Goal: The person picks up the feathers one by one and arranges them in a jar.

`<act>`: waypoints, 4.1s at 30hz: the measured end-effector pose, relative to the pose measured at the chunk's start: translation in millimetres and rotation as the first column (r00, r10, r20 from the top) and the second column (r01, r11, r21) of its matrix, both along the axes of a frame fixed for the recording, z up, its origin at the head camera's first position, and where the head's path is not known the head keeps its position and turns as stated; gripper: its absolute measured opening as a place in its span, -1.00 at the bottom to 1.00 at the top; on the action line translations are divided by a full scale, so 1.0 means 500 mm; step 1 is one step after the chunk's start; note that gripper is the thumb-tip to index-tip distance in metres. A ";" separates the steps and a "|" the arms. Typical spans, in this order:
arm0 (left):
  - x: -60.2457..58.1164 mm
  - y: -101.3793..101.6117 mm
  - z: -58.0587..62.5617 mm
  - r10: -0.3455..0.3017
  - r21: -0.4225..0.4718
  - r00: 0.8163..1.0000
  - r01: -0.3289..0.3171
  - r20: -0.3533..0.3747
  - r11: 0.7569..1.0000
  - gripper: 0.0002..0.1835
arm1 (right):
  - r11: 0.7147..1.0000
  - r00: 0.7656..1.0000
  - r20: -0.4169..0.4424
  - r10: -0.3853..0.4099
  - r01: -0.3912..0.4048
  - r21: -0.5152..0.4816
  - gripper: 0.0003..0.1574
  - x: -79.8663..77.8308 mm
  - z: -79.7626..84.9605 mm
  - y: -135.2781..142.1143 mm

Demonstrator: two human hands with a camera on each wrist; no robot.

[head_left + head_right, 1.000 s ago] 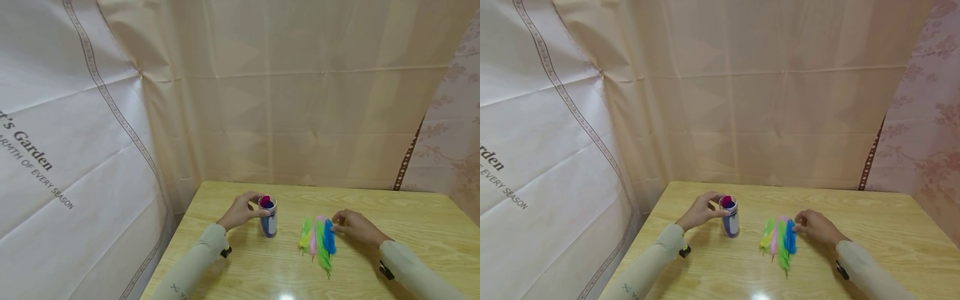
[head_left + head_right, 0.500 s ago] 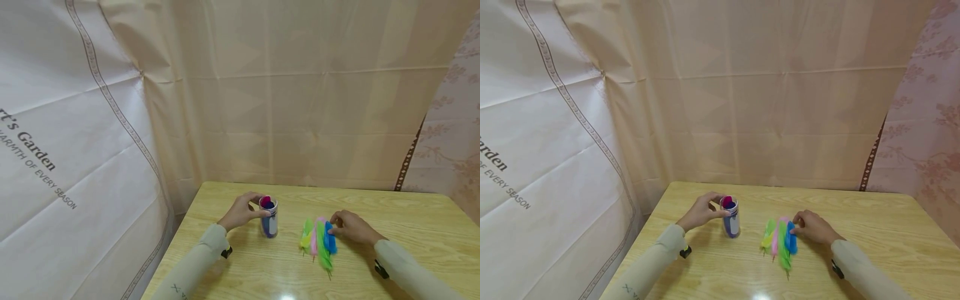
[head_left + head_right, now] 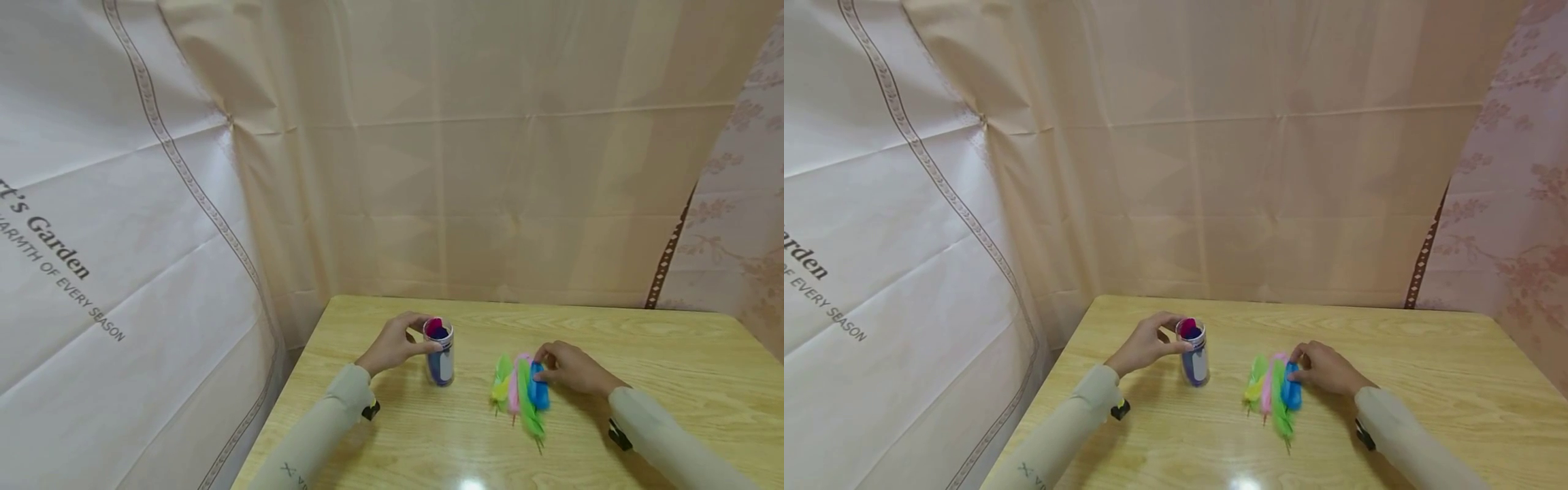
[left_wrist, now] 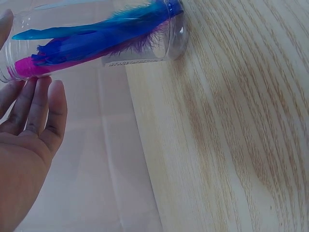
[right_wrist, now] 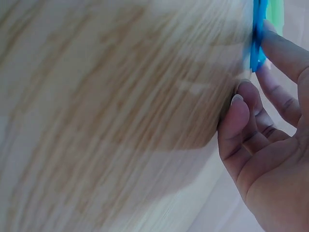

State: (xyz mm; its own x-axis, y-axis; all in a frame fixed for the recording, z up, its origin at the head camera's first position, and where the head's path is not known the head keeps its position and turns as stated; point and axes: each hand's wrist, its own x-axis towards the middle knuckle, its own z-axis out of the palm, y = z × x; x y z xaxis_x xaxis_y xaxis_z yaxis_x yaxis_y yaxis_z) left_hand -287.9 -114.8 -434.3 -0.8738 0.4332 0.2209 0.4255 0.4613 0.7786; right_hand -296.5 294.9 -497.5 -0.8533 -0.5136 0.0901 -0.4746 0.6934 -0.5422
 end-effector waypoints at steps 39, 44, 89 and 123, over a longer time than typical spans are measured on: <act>0.001 0.001 0.000 -0.013 0.021 1.000 0.013 -0.002 1.000 -0.40 | 0.980 0.998 0.057 0.041 -0.029 -0.199 -0.94 0.001 0.043 0.046; 0.000 0.000 -0.002 -0.014 0.024 1.000 0.015 -0.009 1.000 -0.39 | 0.987 1.000 0.017 0.016 -0.013 -0.162 -0.93 0.002 0.054 0.045; -0.003 0.002 -0.006 -0.005 -0.008 1.000 0.005 -0.025 1.000 -0.40 | 0.949 0.992 0.050 -0.114 0.124 -0.290 -0.72 0.030 0.131 -0.007; -0.007 0.002 -0.005 -0.014 0.015 1.000 0.014 -0.008 1.000 -0.43 | 0.934 0.991 -0.052 -0.126 0.101 -0.342 -0.73 0.009 0.169 -0.064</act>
